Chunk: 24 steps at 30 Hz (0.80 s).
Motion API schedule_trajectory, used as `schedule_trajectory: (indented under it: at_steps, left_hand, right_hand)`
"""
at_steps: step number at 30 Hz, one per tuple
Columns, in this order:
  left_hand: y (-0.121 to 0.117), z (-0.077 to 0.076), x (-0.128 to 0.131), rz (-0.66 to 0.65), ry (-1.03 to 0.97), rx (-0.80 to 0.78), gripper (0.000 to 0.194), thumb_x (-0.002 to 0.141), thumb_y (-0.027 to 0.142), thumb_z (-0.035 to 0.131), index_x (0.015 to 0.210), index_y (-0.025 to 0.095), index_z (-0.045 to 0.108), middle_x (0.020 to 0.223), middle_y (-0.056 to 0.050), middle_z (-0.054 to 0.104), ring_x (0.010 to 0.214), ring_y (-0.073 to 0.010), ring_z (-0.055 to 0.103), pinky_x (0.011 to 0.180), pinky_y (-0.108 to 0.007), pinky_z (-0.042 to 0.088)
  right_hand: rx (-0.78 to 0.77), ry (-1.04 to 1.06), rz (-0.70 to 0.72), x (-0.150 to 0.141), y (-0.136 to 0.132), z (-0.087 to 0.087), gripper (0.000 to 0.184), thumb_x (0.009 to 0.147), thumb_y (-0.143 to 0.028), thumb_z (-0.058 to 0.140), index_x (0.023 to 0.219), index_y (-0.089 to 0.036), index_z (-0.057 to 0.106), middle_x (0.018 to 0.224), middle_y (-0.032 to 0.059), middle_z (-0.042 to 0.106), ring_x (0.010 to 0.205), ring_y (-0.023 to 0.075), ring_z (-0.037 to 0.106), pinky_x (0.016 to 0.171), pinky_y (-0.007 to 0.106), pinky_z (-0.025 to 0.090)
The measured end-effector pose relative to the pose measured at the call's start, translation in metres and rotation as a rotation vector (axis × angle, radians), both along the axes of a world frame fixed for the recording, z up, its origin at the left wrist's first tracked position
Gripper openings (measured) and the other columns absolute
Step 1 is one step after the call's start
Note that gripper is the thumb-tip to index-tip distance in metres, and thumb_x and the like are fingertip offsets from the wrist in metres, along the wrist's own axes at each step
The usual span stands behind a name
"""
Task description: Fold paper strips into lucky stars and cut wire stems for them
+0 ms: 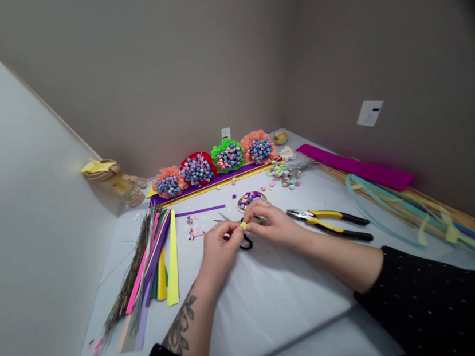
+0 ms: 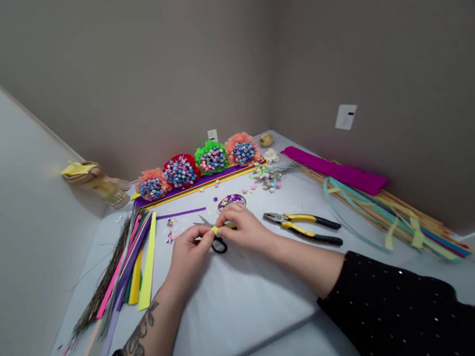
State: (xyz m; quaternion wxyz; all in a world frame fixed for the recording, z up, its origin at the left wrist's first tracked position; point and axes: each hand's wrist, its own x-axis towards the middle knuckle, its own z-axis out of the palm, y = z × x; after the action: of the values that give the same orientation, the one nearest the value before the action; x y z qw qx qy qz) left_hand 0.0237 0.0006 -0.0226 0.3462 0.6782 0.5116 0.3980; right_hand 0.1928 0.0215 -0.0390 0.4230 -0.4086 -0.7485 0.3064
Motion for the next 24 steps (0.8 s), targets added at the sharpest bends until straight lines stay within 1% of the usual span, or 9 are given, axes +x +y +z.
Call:
schedule_trajectory:
  at_steps: [2,4,7,11,14,17,19,21,24]
  left_hand:
    - [-0.001,0.0,0.0,0.0,0.009,0.062,0.015,0.078,0.025,0.057,0.07,0.016,0.066,0.068,-0.002,0.064,0.065,-0.0131,0.057,0.059,-0.022,0.044]
    - [-0.002,0.0,0.0,-0.007,0.019,0.123,0.015,0.079,0.025,0.057,0.071,0.016,0.066,0.068,-0.002,0.064,0.064,-0.0127,0.056,0.059,-0.022,0.043]
    - [-0.004,0.0,0.001,-0.015,0.018,0.169,0.015,0.08,0.025,0.057,0.071,0.016,0.066,0.067,-0.002,0.063,0.063,-0.0123,0.055,0.058,-0.022,0.042]
    - [-0.004,0.0,0.001,-0.025,0.008,0.176,0.016,0.081,0.025,0.056,0.072,0.017,0.066,0.068,-0.002,0.064,0.064,-0.0123,0.055,0.059,-0.023,0.043]
    - [-0.004,0.001,0.001,-0.005,0.005,0.142,0.016,0.08,0.027,0.057,0.069,0.017,0.065,0.067,-0.001,0.063,0.062,-0.0124,0.055,0.059,-0.023,0.043]
    - [-0.004,0.002,0.003,0.015,-0.05,0.05,0.018,0.078,0.029,0.058,0.066,0.016,0.063,0.065,-0.002,0.063,0.061,-0.0125,0.055,0.057,-0.022,0.043]
    - [-0.005,0.002,0.004,0.02,-0.106,-0.015,0.018,0.077,0.03,0.059,0.067,0.016,0.064,0.066,-0.002,0.063,0.061,-0.0124,0.055,0.056,-0.022,0.043]
    - [-0.005,0.002,0.005,0.024,-0.152,-0.058,0.018,0.075,0.032,0.06,0.07,0.015,0.064,0.066,-0.002,0.063,0.061,-0.0124,0.055,0.055,-0.021,0.043]
    - [-0.004,-0.001,0.005,0.058,-0.185,-0.104,0.021,0.073,0.035,0.062,0.069,0.014,0.065,0.065,-0.002,0.062,0.06,-0.0124,0.054,0.054,-0.021,0.042]
  right_hand:
    - [0.068,0.016,-0.115,0.001,0.0,-0.001,0.013,0.072,-0.025,0.067,0.08,-0.02,0.058,0.093,0.0059,0.058,0.101,0.024,0.05,0.091,0.041,0.035]
    - [0.082,0.024,-0.173,0.001,-0.001,0.0,0.016,0.07,-0.026,0.07,0.078,-0.021,0.057,0.102,0.0076,0.056,0.109,0.0258,0.046,0.095,0.045,0.031]
    - [0.055,0.03,-0.157,0.0,-0.005,0.004,0.009,0.073,-0.024,0.066,0.07,-0.02,0.059,0.109,0.0083,0.054,0.113,0.0255,0.044,0.099,0.046,0.027]
    - [0.004,0.09,-0.114,-0.002,-0.01,0.008,0.006,0.074,-0.019,0.063,0.069,-0.02,0.06,0.109,0.0084,0.054,0.114,0.0245,0.045,0.099,0.045,0.029]
    - [-0.034,0.155,-0.083,-0.004,-0.011,0.007,0.006,0.075,-0.019,0.062,0.07,-0.02,0.059,0.11,0.0084,0.054,0.114,0.0237,0.046,0.1,0.043,0.03]
    - [-0.07,0.227,-0.03,-0.004,-0.01,0.002,0.005,0.076,-0.019,0.061,0.072,-0.019,0.058,0.111,0.0086,0.053,0.112,0.0222,0.048,0.099,0.041,0.032]
    - [-0.089,0.264,-0.014,-0.004,-0.009,-0.001,0.004,0.077,-0.02,0.06,0.073,-0.019,0.058,0.109,0.0083,0.052,0.11,0.0215,0.049,0.098,0.04,0.033]
    - [-0.118,0.27,-0.011,-0.004,-0.008,-0.001,0.005,0.076,-0.02,0.06,0.072,-0.019,0.058,0.106,0.0077,0.052,0.107,0.021,0.05,0.097,0.039,0.034]
    - [-0.136,0.22,-0.007,-0.005,-0.009,0.002,0.007,0.076,-0.02,0.059,0.069,-0.018,0.057,0.103,0.007,0.053,0.102,0.0203,0.053,0.095,0.039,0.037]
